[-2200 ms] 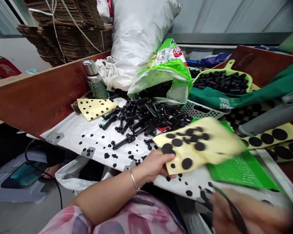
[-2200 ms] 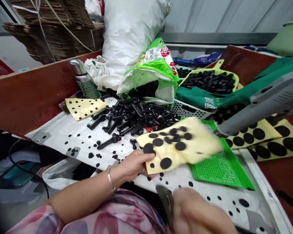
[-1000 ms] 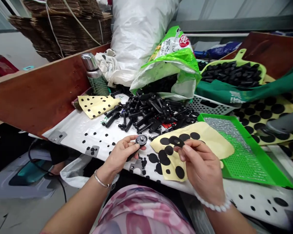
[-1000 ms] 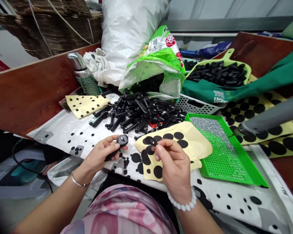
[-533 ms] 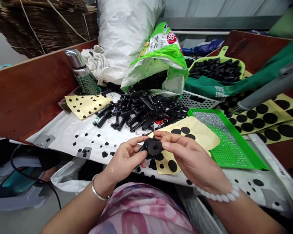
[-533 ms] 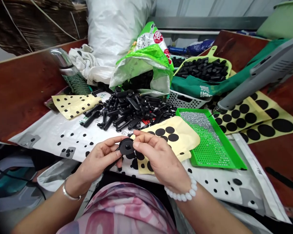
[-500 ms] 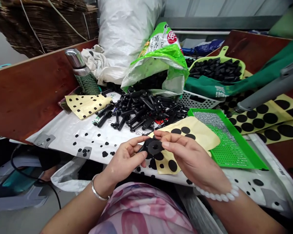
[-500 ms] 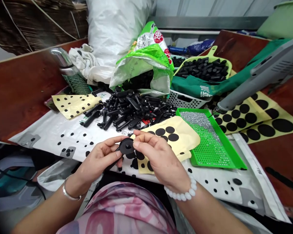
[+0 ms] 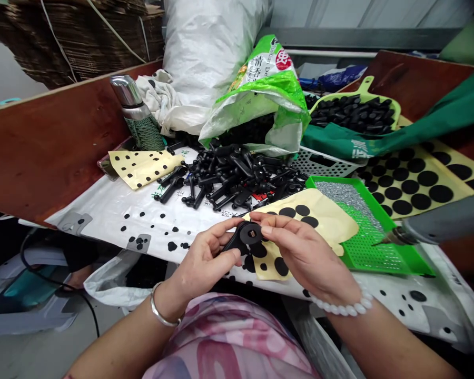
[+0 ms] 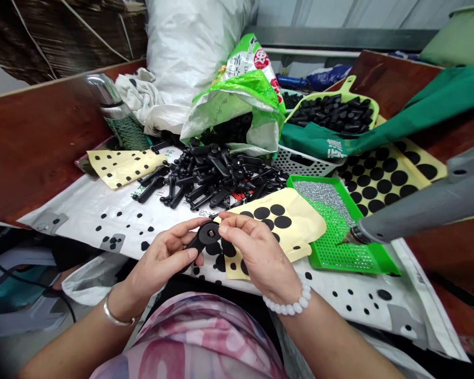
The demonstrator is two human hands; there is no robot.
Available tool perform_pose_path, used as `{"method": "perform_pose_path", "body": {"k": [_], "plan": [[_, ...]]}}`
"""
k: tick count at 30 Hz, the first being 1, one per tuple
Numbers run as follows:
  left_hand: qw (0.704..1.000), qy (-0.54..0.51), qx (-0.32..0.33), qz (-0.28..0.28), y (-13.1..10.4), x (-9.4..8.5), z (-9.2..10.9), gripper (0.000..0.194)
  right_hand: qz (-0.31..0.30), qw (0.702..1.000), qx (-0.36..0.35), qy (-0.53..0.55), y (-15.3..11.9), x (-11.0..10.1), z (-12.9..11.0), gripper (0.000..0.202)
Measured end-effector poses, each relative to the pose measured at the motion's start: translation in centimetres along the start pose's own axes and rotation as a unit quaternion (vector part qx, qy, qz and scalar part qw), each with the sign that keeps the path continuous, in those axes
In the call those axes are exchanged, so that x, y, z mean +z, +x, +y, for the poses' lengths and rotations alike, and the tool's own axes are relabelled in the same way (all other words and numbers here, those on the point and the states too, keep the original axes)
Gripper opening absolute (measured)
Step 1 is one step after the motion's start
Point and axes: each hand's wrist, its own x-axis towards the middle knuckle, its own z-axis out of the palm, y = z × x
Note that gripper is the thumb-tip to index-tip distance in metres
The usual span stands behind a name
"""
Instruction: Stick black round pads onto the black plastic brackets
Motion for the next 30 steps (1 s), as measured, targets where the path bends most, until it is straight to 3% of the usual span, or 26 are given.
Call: {"method": "perform_pose_path", "body": {"k": [15,30], "plan": [[1.000,0.003,0.005,0.010,0.3,0.1,-0.9,0.058,-0.003,1.000,-0.012,-0.007,0.2,-0.1,0.6,0.012],[0.997,0.007,-0.001,0.083,1.0,0.9,-1.7,0.050,0.004,0.998,-0.034,-0.056,0.5,-0.3,1.6,0.014]]}}
